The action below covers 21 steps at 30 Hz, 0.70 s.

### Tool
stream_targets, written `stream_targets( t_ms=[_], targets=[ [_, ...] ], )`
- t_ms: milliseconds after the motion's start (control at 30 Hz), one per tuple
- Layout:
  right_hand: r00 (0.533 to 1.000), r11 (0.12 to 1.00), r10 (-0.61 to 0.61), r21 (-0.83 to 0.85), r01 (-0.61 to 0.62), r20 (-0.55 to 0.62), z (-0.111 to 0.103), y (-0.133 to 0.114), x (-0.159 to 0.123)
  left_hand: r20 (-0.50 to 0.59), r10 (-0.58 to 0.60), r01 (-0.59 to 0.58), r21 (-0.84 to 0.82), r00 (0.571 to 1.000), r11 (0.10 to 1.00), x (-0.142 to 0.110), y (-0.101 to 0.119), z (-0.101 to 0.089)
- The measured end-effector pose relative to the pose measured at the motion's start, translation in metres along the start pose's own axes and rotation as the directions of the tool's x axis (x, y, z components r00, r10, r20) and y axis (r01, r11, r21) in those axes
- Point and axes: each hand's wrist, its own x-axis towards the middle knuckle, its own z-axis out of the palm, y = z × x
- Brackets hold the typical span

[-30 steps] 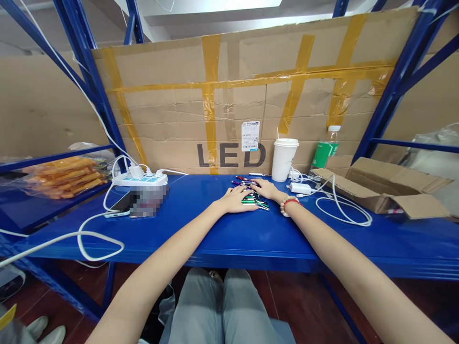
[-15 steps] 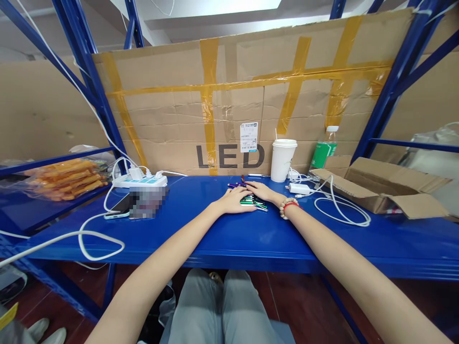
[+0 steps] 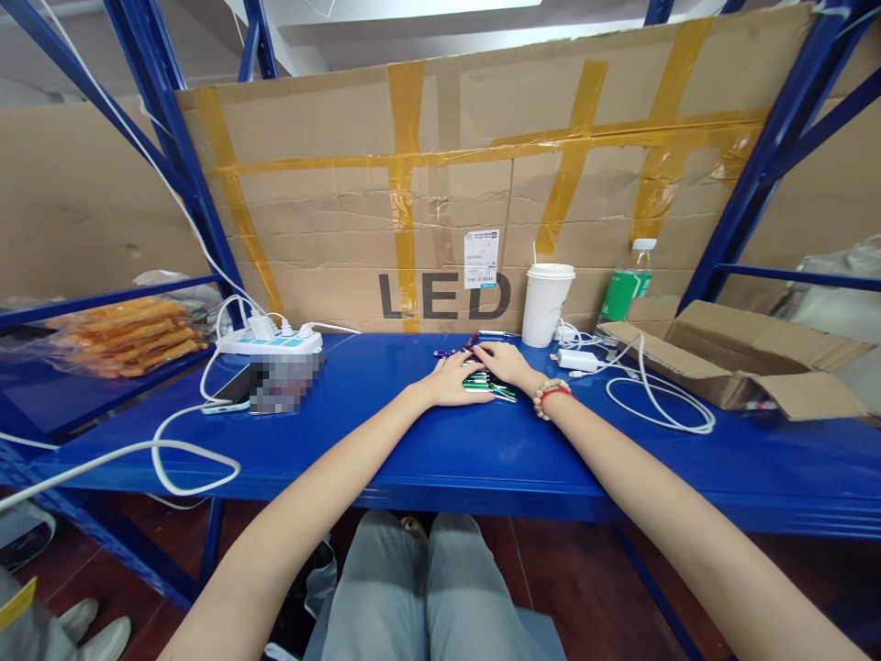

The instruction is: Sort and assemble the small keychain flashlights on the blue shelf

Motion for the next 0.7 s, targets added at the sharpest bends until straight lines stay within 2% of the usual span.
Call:
stream_targets(
  t_ms=[167,333,700],
  targets=[
    [0.996,0.998,0.06,-0.021,-0.061,-0.06,0.002,0.004,0.0,0.019,-0.001,0.001,0.016,1.0,1.0,0.001,-0.001,0.0],
    [0.993,0.996,0.089,-0.011,-0.09,-0.071,0.006,0.01,0.001,0.03,-0.001,0.0,0.023,1.0,1.0,0.0,0.001,-0.002],
    [0.991,0.989,0.136,0.06,-0.135,-0.014,0.012,0.015,0.005,0.027,0.009,-0.009,0.0,1.0,1.0,0.001,0.0,-0.001]
  ],
)
